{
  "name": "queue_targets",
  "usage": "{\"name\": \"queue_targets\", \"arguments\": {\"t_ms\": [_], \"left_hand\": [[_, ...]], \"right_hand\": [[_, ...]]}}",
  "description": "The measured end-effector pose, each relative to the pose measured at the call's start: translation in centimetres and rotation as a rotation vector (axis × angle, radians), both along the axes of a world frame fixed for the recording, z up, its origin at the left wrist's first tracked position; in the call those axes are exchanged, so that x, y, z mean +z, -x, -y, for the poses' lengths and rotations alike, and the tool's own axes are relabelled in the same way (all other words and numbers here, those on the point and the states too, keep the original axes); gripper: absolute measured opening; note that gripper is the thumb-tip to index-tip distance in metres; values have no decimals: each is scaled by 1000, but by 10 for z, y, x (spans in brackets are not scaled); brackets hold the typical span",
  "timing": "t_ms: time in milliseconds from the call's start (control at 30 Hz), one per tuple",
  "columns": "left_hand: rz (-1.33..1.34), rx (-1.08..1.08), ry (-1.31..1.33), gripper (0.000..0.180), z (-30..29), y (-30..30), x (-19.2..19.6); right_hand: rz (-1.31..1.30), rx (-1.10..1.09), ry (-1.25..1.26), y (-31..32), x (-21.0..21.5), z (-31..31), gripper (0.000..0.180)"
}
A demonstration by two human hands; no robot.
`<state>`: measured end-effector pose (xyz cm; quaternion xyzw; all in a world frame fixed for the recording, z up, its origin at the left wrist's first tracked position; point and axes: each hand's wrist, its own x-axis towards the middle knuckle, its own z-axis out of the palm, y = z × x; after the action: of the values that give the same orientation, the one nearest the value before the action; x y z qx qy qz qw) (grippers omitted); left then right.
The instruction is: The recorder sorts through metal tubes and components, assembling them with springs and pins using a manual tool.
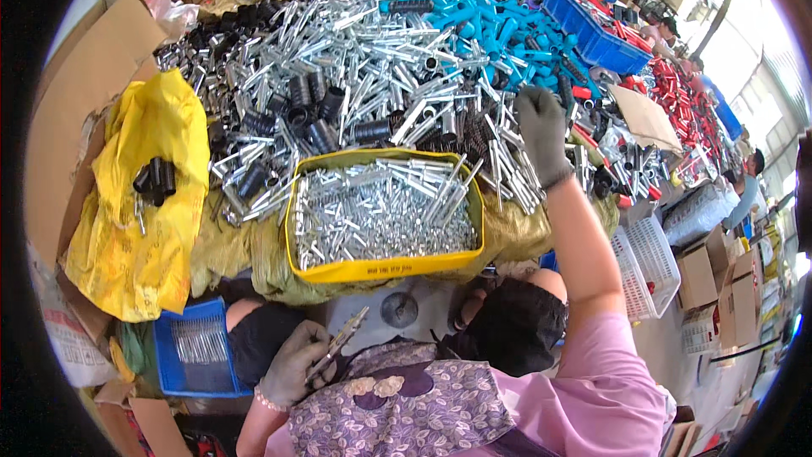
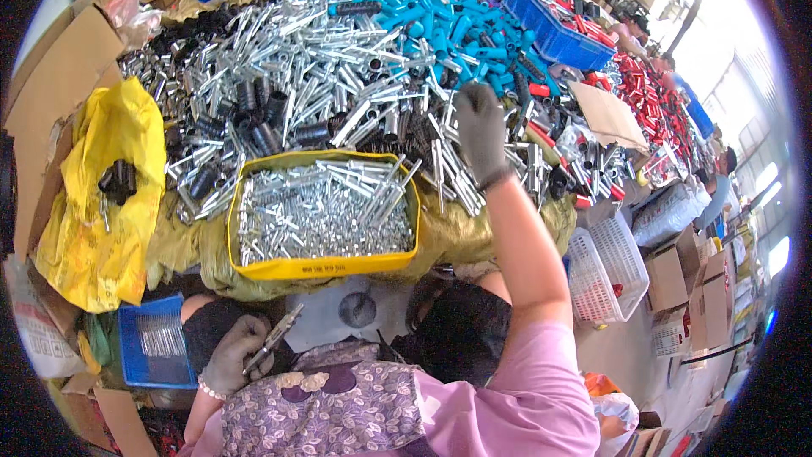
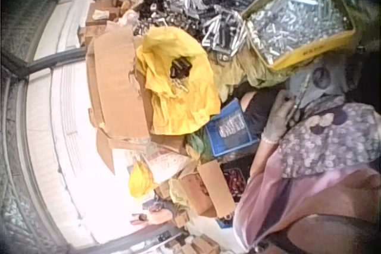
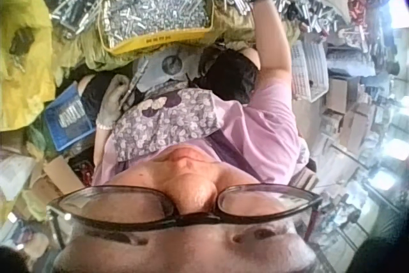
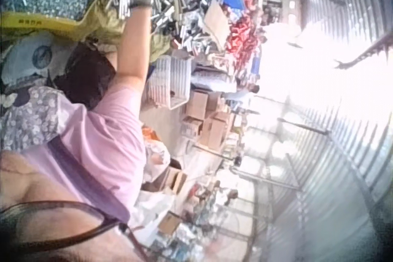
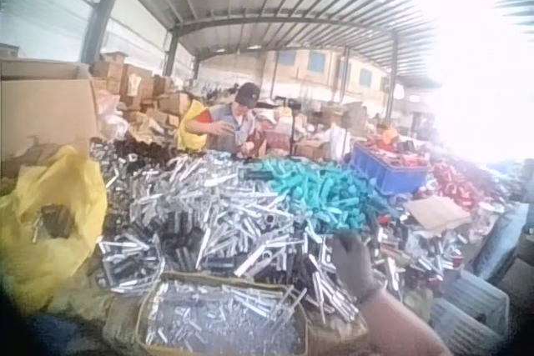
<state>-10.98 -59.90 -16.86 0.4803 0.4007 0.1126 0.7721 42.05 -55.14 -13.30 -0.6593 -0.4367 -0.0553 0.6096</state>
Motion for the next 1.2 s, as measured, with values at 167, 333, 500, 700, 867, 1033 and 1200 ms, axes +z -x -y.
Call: {"name": "queue_targets", "arguments": {"t_ms": [167, 333, 500, 700, 867, 1033, 1200], "left_hand": [[6, 68, -58, 6, -15, 6, -6], [83, 132, 31, 12, -19, -1, -5], [154, 36, -56, 11, -15, 8, -5], [1, 30, 45, 15, -13, 0, 4], [45, -17, 65, 9, -3, -8, -8], [84, -32, 201, 8, 7, -4, -17], [42, -40, 214, 11, 20, 6, -20]], "right_hand": [[242, -303, 233, -85, 54, -125, 38], [221, -480, 802, -125, 64, -208, 60], [354, -255, 364, -123, 71, -163, 70], [-198, 530, 185, 65, 89, 29, 40], [-370, 759, 563, 159, 16, 150, 28], [-757, 787, 681, 194, -43, 173, 29], [-814, 700, 877, 207, -48, 165, 22]]}}
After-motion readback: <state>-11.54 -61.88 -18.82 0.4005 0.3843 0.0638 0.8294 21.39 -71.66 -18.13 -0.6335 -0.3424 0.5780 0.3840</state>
